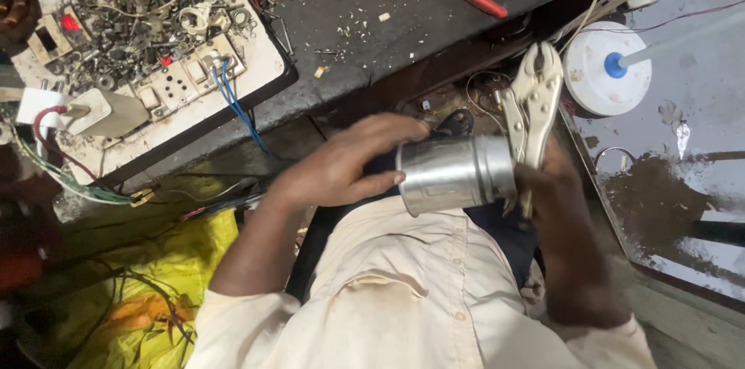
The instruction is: The person disassembles a cylindrical metal housing using pliers, removes a white plastic component, and manipulates small metal parts and wires on a cluttered workbench. They use pliers and a screwdriver to adjust and trim components.
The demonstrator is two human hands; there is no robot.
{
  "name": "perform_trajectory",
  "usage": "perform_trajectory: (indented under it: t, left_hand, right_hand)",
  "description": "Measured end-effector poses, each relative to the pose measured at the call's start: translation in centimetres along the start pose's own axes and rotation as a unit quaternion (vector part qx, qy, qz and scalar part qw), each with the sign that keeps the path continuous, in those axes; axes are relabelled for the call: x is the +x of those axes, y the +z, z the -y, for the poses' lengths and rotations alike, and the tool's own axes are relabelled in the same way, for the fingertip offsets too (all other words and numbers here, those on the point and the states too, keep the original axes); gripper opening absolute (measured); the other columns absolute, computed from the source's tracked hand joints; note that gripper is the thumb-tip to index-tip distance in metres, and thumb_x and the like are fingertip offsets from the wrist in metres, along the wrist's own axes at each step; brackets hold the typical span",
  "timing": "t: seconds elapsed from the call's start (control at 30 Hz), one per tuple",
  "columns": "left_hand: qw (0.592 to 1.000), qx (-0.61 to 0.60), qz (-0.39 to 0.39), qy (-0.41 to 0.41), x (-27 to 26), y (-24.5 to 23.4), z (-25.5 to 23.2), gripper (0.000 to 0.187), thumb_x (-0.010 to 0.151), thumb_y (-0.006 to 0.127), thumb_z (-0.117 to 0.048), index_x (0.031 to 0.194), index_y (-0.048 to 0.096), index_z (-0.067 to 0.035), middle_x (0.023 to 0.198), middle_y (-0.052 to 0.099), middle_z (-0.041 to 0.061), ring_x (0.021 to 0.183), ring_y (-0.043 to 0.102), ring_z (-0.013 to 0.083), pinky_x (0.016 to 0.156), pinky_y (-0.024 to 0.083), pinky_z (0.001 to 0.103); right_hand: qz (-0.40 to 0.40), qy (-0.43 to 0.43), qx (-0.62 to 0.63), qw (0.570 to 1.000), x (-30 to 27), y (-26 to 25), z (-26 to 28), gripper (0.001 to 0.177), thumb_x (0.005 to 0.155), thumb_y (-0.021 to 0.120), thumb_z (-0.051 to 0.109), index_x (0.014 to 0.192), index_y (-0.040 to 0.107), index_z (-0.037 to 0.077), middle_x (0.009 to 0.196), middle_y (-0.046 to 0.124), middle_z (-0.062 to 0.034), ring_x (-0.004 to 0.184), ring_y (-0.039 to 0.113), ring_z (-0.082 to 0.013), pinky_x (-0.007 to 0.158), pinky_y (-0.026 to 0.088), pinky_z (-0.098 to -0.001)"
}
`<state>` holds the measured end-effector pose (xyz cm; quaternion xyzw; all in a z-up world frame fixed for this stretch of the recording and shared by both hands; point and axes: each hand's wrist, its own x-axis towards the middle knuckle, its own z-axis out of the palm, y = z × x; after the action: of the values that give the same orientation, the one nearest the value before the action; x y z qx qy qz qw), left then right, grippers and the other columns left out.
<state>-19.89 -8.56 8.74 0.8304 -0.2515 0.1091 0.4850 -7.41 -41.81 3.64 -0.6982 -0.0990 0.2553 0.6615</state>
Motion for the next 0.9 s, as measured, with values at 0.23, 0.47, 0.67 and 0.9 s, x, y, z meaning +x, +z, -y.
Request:
perform_trajectory:
  t: [0.23,0.47,0.67,0.9]
  left_hand:
    - [0.981,0.12,-0.008,-0.152,3.7,-0.7,-2.7,0.115,0.068,0.09,-0.043,0.156,0.03,0.001,0.146,0.051,0.027,0.134,0.051,0.0407,0.112,0.037,0.053]
    - [0.943,0.06,-0.106,-0.309,5.7,-2.0,0.8,0.123,0.06,0.086,-0.056,0.156,0.03,-0.004,0.137,0.062,0.025,0.123,0.066,0.0365,0.103,0.052,0.043]
    - [0.91,-0.011,-0.166,-0.379,7.8,-2.7,4.7,0.113,0.071,0.078,-0.065,0.149,0.034,0.004,0.135,0.062,0.028,0.123,0.066,0.0357,0.102,0.051,0.04]
    - [0.874,-0.135,-0.261,-0.387,8.8,-4.5,10.0,0.113,0.082,0.064,-0.07,0.149,0.024,0.011,0.134,0.059,0.03,0.123,0.067,0.0357,0.101,0.054,0.04]
  right_hand:
    - [0.112,-0.102,0.015,0.988,6.3,4.7,6.9,0.066,0.09,0.065,0.0,0.152,0.045,0.001,0.121,0.064,-0.0058,0.103,0.063,-0.0137,0.086,0.052,-0.0285]
    - [0.099,-0.069,0.096,0.988,10.6,7.7,9.9,0.049,0.099,0.063,0.005,0.146,0.048,0.0,0.117,0.067,-0.0113,0.078,0.062,-0.0129,0.064,0.054,-0.0271]
    - [0.015,-0.174,0.135,0.975,7.5,7.1,11.0,0.055,0.101,0.056,0.001,0.154,0.04,0.003,0.127,0.066,-0.0155,0.081,0.06,-0.012,0.07,0.053,-0.0258]
    - [0.044,0.022,0.015,0.999,3.3,4.4,6.1,0.051,0.091,0.052,0.003,0.142,0.047,0.0,0.115,0.07,-0.0128,0.067,0.059,-0.0133,0.053,0.051,-0.0276]
